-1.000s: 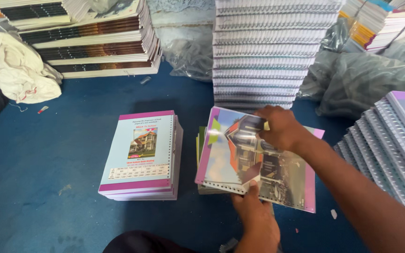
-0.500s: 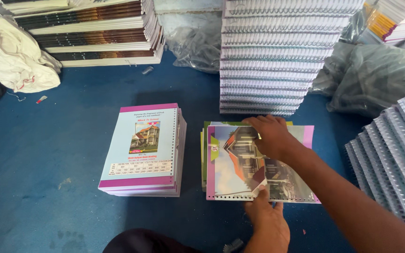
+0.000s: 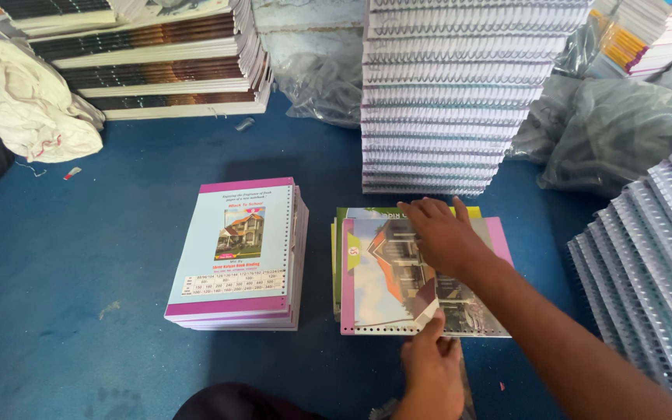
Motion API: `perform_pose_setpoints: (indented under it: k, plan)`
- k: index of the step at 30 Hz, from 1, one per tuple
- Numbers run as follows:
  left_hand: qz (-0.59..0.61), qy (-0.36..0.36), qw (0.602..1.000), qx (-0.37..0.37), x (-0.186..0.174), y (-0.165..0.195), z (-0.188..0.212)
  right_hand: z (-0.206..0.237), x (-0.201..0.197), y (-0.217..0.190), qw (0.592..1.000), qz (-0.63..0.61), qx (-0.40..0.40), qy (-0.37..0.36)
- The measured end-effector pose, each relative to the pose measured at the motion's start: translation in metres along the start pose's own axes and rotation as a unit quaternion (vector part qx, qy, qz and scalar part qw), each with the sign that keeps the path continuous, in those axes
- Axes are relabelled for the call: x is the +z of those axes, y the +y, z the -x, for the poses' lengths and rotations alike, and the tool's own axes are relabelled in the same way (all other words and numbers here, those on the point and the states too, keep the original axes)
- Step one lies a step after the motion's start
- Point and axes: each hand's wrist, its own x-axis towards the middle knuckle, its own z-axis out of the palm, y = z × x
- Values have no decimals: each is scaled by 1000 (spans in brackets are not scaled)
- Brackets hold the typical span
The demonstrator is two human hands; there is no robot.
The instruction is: The person inserts a plastic spiral binding into the holes of a notebook, then places the finished notebook onto a stack. The person repeats this process with another notebook.
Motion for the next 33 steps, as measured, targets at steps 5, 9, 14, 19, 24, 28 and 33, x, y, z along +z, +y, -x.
perform_pose_setpoints:
  k: [5, 9, 14, 19, 24, 28, 33]
  plan:
    - [-185, 20, 977, -105, -45, 44, -4, 12, -9, 6, 996, -36, -9, 84]
    - [-356, -28, 930, -90, -67, 107, 4, 30, -30, 16, 983, -76, -19, 169]
    - [-559, -88, 824, 36, -76, 150, 13, 90, -44, 15, 965, -132, -6, 228]
    - [-765, -112, 616, 149, -67, 135, 31, 157, -27, -8, 946, -257, 76, 182]
    - [-785, -234, 495, 291, -51, 125, 69, 197, -6, -19, 917, -353, 186, -3]
    - [-805, -224, 477, 273, -38, 127, 83, 205, 14, -29, 922, -337, 131, -138]
    - [-769, -239, 520, 285, -37, 126, 79, 206, 35, -32, 934, -228, 103, -256]
